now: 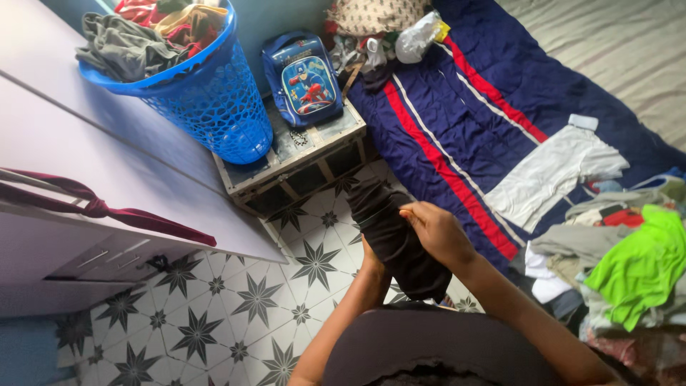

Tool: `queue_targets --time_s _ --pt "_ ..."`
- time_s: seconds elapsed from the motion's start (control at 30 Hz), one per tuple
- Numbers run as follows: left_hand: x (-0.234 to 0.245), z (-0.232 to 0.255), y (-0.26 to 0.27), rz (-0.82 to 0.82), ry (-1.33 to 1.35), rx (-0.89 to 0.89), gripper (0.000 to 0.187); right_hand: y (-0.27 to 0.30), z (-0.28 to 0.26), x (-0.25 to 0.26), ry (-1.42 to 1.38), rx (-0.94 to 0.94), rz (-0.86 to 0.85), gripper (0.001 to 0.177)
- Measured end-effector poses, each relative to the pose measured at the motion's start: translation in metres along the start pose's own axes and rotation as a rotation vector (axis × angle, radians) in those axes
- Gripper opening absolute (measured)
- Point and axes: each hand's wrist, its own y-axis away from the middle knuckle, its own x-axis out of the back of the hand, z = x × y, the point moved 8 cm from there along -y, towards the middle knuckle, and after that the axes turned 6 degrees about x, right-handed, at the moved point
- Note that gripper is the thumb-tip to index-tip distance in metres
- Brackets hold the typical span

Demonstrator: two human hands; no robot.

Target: The person folds several items of clothing including a black garment, a white t-shirt, a green item, and a pair of red and white shorts, then places each folded item onto a shelf in a closet.

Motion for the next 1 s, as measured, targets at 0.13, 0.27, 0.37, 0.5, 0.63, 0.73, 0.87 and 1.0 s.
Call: queue_targets --time_s 0.13,0.27,0.37,0.5,0.63,0.73,0.87,1.0 --pt "-0.001 -0.04 -0.009 0.088 0.363 0.254 0.048 0.0 -0.018 0.005 0.291 0.063 -0.135 0.082" --pt "-0.034 -0.039 -0.008 0.117 0.415 0.254 0.071 0.001 -0.017 0.011 0.379 0.091 -0.136 0.113" --pt "-0.049 -0.035 -0.004 0.207 0.383 0.233 0.072 0.001 0.006 0.028 0.09 -0.12 -0.23 0.085" --pt "-0.046 -0.031 -0.019 0.026 0.208 0.066 0.034 0.002 0.028 0.044 -0.349 -0.166 -0.351 0.073" --pt "-0.034 -0.061 -0.027 0.019 0.35 0.274 0.034 0.016 0.054 0.032 -0.695 -0.176 -0.557 0.06" --pt "-0.043 -0.067 -0.019 -0.037 0.298 0.295 0.031 0.024 0.088 0.008 -0.896 -0.256 -0.672 0.056" --pt "-0.047 -0.069 -0.018 -0.095 0.274 0.198 0.028 0.014 0.147 -0.017 -1.137 -0.447 -0.568 0.055" --pt "-0.058 -0.062 -0.007 -0.105 0.244 0.082 0.026 -0.013 0.156 0.008 -0.639 -0.281 -0.372 0.033"
